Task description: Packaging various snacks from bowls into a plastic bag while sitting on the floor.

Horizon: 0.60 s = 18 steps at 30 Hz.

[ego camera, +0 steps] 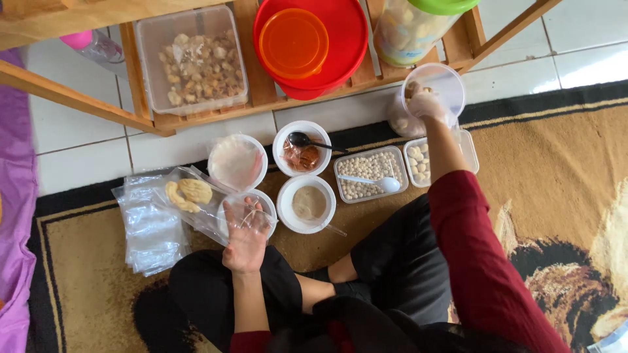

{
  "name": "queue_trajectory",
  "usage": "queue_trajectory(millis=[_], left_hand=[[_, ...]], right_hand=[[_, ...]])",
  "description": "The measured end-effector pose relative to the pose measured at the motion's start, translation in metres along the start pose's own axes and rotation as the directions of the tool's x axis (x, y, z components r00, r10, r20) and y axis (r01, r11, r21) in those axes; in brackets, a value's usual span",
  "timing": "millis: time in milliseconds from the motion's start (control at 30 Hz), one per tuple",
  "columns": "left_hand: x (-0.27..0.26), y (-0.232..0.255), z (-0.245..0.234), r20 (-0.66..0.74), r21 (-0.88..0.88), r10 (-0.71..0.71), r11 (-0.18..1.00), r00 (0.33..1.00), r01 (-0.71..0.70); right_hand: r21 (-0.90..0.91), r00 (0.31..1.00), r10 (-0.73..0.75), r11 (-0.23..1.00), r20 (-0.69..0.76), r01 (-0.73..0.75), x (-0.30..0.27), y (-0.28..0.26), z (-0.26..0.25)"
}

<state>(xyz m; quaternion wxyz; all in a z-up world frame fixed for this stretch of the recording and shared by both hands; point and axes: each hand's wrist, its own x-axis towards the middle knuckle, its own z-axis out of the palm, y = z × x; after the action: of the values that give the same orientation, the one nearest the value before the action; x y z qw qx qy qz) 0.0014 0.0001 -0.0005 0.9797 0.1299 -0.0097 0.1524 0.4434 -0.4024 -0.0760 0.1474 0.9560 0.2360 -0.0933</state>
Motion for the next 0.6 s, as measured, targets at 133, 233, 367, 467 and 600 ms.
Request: queue_trajectory(millis=[133, 233, 367, 467, 600], left_hand=[[-0.004, 0.002, -0.005, 0.009, 0.001, 0.011, 1.000, 1.000, -0.011], [-0.002, 0.000, -0.008, 0.034, 0.010, 0.012, 1.000, 0.999, -0.013], [-0.005, 0.001, -0.011, 0.021, 0.024, 0.021, 0.999, 1.000, -0.022], [-0.004, 0.001, -0.003, 0.019, -0.003, 0.031, 1.000, 0.999, -0.031], [-0.003, 0.000, -0.005, 0.013, 0.006, 0.016, 1.000, 1.000, -0.016]], right_hand=[[0.307, 0.930, 0.363, 0.881, 0.052, -0.361, 0.009, -0.021, -0.012], [0.419, 0.845, 0.504, 0.739, 0.177, -0.528, 0.015, -0.018, -0.022], [0.306, 0.956, 0.261, 0.907, 0.132, -0.289, 0.000, -0.021, -0.057], [0.298, 0.988, 0.110, 0.945, 0.107, -0.137, 0.031, 0.018, -0.003], [0.651, 0.988, 0.031, 0.749, 0.149, -0.122, -0.075, -0.017, -0.206]])
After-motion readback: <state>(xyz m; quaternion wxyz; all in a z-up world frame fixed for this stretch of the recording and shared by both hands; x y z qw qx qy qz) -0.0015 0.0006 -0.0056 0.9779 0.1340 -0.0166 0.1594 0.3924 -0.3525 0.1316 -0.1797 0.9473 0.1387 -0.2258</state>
